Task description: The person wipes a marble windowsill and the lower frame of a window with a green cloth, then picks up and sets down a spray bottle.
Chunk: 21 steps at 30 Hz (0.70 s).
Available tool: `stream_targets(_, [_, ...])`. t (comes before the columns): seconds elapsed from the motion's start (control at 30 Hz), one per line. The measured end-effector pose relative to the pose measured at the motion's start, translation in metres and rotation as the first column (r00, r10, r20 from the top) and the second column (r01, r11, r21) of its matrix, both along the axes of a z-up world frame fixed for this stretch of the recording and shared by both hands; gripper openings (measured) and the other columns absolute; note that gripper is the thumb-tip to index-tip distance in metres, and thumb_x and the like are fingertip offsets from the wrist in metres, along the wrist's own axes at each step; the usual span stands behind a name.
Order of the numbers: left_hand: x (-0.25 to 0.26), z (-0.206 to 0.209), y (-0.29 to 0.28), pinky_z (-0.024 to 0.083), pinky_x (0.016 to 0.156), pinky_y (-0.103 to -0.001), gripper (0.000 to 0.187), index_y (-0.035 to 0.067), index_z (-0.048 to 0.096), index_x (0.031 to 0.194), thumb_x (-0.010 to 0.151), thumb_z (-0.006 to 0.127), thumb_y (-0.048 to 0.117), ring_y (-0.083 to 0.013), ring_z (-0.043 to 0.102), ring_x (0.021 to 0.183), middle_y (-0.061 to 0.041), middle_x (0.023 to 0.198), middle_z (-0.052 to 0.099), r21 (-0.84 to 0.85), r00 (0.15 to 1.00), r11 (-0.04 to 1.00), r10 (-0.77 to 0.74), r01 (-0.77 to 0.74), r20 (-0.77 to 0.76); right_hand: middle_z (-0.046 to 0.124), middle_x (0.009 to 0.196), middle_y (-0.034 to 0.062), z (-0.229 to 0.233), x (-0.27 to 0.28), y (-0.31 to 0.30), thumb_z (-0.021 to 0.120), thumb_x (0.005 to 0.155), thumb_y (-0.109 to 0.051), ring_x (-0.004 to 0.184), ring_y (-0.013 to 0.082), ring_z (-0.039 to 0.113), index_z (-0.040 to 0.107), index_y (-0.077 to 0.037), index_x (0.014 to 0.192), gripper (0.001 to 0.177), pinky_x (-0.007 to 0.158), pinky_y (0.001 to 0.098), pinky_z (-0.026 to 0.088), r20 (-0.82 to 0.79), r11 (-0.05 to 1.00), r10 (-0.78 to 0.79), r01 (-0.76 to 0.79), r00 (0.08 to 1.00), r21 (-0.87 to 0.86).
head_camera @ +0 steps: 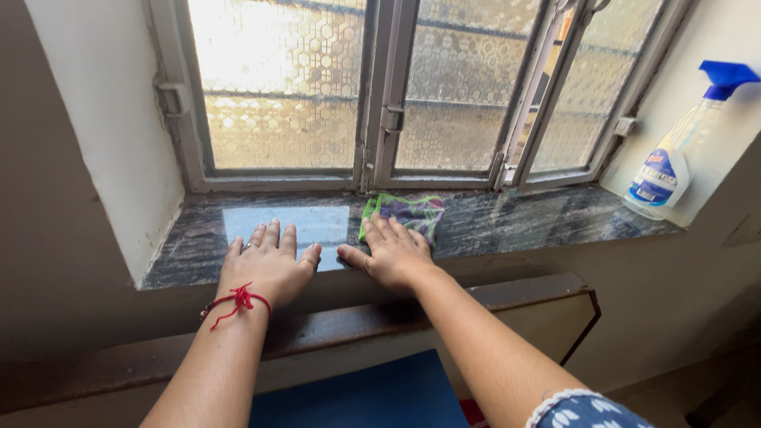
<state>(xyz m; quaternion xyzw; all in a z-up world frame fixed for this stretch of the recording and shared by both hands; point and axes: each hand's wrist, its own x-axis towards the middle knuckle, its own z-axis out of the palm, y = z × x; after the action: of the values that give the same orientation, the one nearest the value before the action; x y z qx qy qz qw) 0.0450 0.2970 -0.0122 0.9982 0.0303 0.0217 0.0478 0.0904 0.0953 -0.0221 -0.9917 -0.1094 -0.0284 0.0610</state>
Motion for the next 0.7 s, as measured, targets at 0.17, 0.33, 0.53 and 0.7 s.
stream_targets(0.17, [-0.003,-0.001,-0.002,0.009,0.126,-0.043,0.075,0.025,0.020,0.162,0.099,0.023,0.065,-0.0161,0.012,0.156,-0.001,0.171,0.011,-0.024,0.999,1.000,0.011,-0.010,0.036,0.007,0.173,0.0029,-0.001,0.000,0.000,0.028,0.086,-0.085,0.159,0.0239,0.003,0.016,-0.022,0.164,0.101,0.126,0.0487,0.004,-0.024,1.000,-0.026,0.026,0.999,0.006])
stream_targets(0.33, [-0.004,-0.004,-0.003,0.011,0.126,-0.044,0.072,0.024,0.025,0.161,0.100,0.025,0.062,-0.0178,0.015,0.156,-0.003,0.170,0.016,-0.025,0.997,1.000,0.018,-0.017,0.080,0.008,0.173,0.0029,-0.002,0.003,0.000,0.028,0.086,-0.085,0.159,0.0238,0.004,0.017,-0.021,0.163,0.101,0.126,0.0483,0.005,-0.013,1.000,-0.017,0.017,1.000,0.007])
stream_targets(0.53, [0.000,-0.004,-0.003,0.012,0.125,-0.044,0.074,0.024,0.024,0.161,0.099,0.024,0.064,-0.0186,0.014,0.156,-0.003,0.170,0.015,-0.011,0.997,1.000,0.007,-0.006,0.073,0.010,0.172,0.0042,0.000,0.002,-0.001,0.029,0.087,-0.084,0.159,0.0253,0.006,0.019,-0.019,0.163,0.100,0.125,0.0487,0.006,0.002,1.000,-0.004,0.004,1.000,0.013])
stream_targets(0.7, [0.001,-0.005,-0.004,0.012,0.125,-0.045,0.075,0.024,0.021,0.162,0.099,0.022,0.066,-0.0186,0.013,0.157,-0.003,0.170,0.014,0.012,0.998,1.000,0.006,-0.006,0.059,0.011,0.172,0.0060,0.004,-0.006,-0.002,0.031,0.089,-0.081,0.158,0.0262,0.006,0.019,-0.015,0.162,0.099,0.125,0.0478,0.006,0.019,0.999,0.011,-0.012,1.000,0.052])
